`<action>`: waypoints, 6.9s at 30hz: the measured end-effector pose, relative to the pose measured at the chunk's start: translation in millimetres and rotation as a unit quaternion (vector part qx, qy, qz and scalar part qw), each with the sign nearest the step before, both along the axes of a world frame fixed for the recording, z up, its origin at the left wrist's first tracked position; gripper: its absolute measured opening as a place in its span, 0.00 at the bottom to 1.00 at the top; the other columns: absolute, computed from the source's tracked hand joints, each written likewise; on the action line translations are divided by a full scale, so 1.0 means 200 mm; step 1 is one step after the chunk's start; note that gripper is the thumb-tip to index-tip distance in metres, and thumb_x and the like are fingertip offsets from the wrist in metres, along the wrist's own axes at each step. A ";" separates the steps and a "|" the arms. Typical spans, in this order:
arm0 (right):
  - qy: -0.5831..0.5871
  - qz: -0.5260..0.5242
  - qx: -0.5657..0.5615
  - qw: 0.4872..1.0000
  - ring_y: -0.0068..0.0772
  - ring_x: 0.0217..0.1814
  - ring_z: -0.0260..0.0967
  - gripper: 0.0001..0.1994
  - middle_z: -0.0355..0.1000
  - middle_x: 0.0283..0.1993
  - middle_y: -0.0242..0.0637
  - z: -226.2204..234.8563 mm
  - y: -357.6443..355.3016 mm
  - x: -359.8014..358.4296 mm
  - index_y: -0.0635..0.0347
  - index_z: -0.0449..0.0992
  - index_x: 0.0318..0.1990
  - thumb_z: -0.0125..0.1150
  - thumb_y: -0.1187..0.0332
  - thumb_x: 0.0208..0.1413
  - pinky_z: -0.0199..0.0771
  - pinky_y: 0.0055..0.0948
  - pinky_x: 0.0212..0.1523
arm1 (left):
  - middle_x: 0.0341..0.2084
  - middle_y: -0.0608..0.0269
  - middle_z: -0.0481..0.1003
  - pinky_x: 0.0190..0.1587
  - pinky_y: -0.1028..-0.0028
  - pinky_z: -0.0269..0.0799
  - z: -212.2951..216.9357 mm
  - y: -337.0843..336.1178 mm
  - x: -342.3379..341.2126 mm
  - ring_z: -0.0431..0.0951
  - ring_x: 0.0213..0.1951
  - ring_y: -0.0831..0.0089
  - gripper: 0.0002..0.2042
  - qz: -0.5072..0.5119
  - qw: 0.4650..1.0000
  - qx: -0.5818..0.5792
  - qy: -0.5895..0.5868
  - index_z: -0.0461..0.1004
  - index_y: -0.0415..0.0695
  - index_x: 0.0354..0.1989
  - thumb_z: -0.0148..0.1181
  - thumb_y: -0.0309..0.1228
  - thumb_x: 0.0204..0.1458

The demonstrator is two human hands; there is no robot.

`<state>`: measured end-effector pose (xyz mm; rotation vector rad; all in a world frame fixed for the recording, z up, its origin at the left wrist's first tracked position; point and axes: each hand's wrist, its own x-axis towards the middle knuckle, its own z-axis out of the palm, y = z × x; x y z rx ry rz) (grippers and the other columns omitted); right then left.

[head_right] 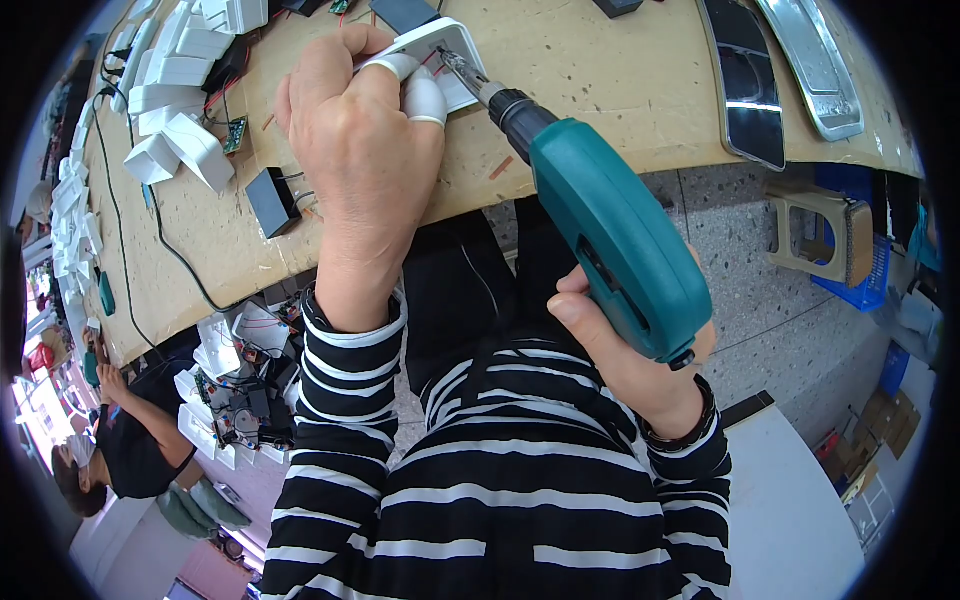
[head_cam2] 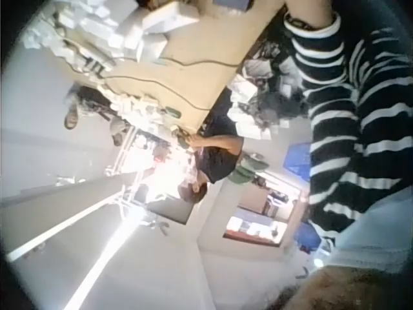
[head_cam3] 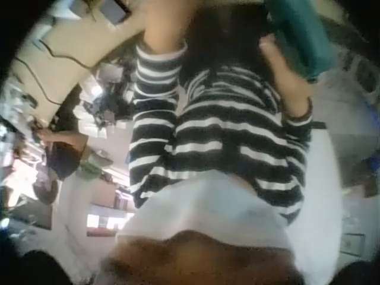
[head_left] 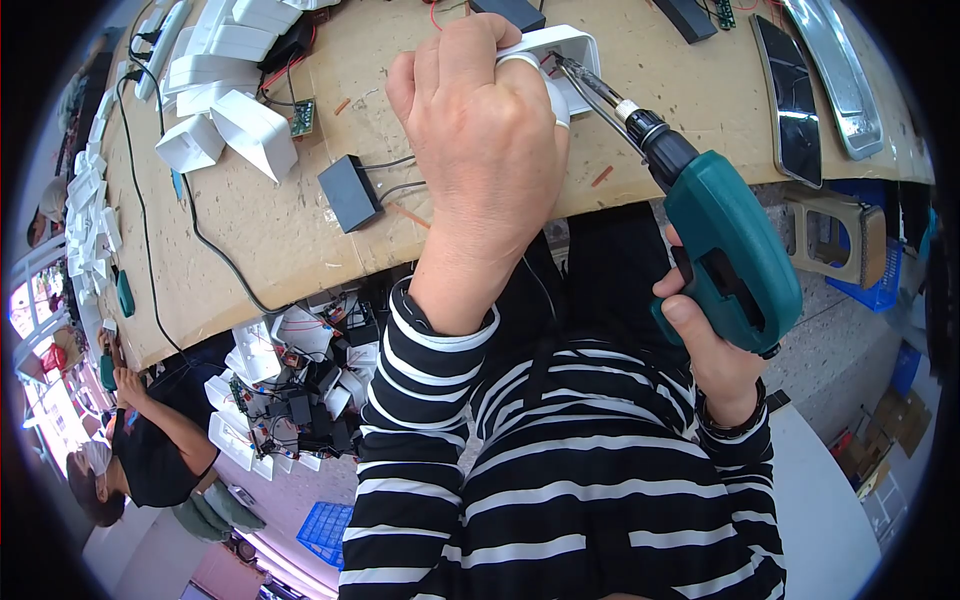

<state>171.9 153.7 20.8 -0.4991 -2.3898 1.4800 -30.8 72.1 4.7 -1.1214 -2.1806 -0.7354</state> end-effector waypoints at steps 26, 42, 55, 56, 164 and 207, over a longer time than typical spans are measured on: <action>0.052 -0.083 -0.075 0.992 0.24 0.29 0.70 0.18 0.71 0.29 0.36 0.01 -0.04 -0.04 0.67 0.69 0.42 0.65 0.75 0.42 0.71 0.21 0.32 | 0.29 0.63 0.72 0.43 0.70 0.58 0.00 0.00 0.00 0.70 0.34 0.68 0.04 -0.003 1.000 0.001 0.003 0.74 0.37 0.19 0.57 0.22 0.31; 0.002 -0.021 -0.069 0.997 0.25 0.35 0.69 0.26 0.65 0.50 0.50 0.01 -0.01 0.03 0.67 0.59 0.55 0.58 0.78 0.45 0.72 0.24 0.37 | 0.29 0.63 0.72 0.44 0.69 0.58 0.00 -0.01 -0.01 0.70 0.35 0.68 0.04 -0.008 1.000 0.001 0.004 0.75 0.37 0.19 0.57 0.23 0.32; 0.076 -0.062 -0.129 0.987 0.28 0.34 0.70 0.29 0.66 0.48 0.52 0.02 -0.04 0.09 0.68 0.56 0.56 0.59 0.73 0.45 0.72 0.25 0.37 | 0.29 0.62 0.72 0.43 0.70 0.58 0.00 -0.01 0.01 0.70 0.35 0.68 0.05 -0.006 1.000 0.001 0.000 0.75 0.36 0.20 0.56 0.22 0.31; 0.070 -0.068 -0.132 0.987 0.29 0.34 0.70 0.29 0.66 0.48 0.52 0.03 -0.04 0.09 0.69 0.56 0.56 0.60 0.73 0.45 0.72 0.26 0.37 | 0.29 0.62 0.72 0.43 0.70 0.58 0.00 -0.01 0.01 0.70 0.35 0.68 0.05 -0.006 1.000 0.000 0.001 0.75 0.36 0.20 0.56 0.22 0.31; 0.230 -0.077 -0.229 0.943 0.28 0.33 0.70 0.27 0.64 0.48 0.55 0.03 0.13 0.12 0.66 0.54 0.57 0.56 0.72 0.50 0.74 0.24 0.32 | 0.32 0.48 0.70 0.36 0.63 0.67 0.07 -0.55 -0.08 0.70 0.33 0.50 0.20 0.032 0.989 0.083 -0.120 0.69 0.36 0.40 0.49 0.15 0.33; 0.160 0.274 -0.686 0.654 0.37 0.56 0.61 0.34 0.30 0.67 0.56 0.09 -0.20 -0.47 0.51 0.49 0.62 0.59 0.61 0.50 0.71 0.22 0.37 | 0.27 0.59 0.72 0.33 0.75 0.68 0.14 -0.69 -0.11 0.73 0.29 0.72 0.12 0.000 0.940 0.303 -0.158 0.71 0.39 0.33 0.64 0.22 0.39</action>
